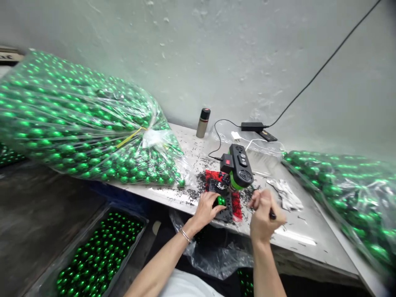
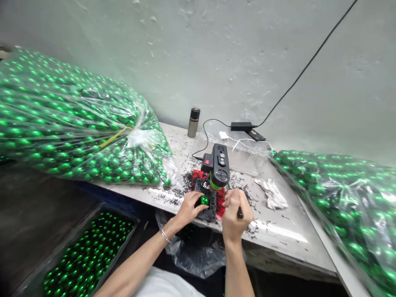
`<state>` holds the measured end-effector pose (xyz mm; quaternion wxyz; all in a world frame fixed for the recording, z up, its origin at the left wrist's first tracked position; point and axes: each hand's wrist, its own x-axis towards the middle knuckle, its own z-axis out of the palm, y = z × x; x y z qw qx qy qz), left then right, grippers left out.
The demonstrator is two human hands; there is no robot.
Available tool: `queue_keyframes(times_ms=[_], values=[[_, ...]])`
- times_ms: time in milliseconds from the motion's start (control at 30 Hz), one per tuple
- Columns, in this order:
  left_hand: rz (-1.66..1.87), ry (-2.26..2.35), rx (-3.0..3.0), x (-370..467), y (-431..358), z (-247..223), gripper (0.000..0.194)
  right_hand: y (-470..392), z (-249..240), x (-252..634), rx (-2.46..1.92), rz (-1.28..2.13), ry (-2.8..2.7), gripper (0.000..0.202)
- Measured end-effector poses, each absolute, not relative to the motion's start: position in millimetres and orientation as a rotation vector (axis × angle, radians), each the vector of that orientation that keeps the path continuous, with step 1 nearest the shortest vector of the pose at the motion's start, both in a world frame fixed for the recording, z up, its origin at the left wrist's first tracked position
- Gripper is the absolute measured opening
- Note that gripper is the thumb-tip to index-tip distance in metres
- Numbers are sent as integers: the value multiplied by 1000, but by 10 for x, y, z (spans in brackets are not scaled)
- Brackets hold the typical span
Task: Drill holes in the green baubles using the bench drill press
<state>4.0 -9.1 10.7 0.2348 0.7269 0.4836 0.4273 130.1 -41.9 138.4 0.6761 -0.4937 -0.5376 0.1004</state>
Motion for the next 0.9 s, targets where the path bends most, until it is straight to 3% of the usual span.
queue_keyframes(times_ms=[200,367,433,533,667,767,900], values=[[1193,1096,1966,-166,-680,181,43,-392,1445,1270,-1067,235,-1150,46],[735,1120,1969,-214,-1125,-188,53,-389,1359,1249,-1124,146,-1082,36],[575,1248,1957,-225,-1167,-397,65,-429,1258,1243,-1158,108,-1031,39],[520,1402,2001,-295,-1100,-606,73,-580,978,1237,-1249,160,-1043,54],[657,1665,2080,-526,-994,-693,53,-932,403,1247,-1298,219,-1492,30],[773,1996,1913,-752,-1020,-790,54,-1216,-37,1312,-1207,188,-1989,22],[865,2098,1551,-1009,-1094,-1008,61,-1454,-463,1538,-1570,-126,-1888,43]])
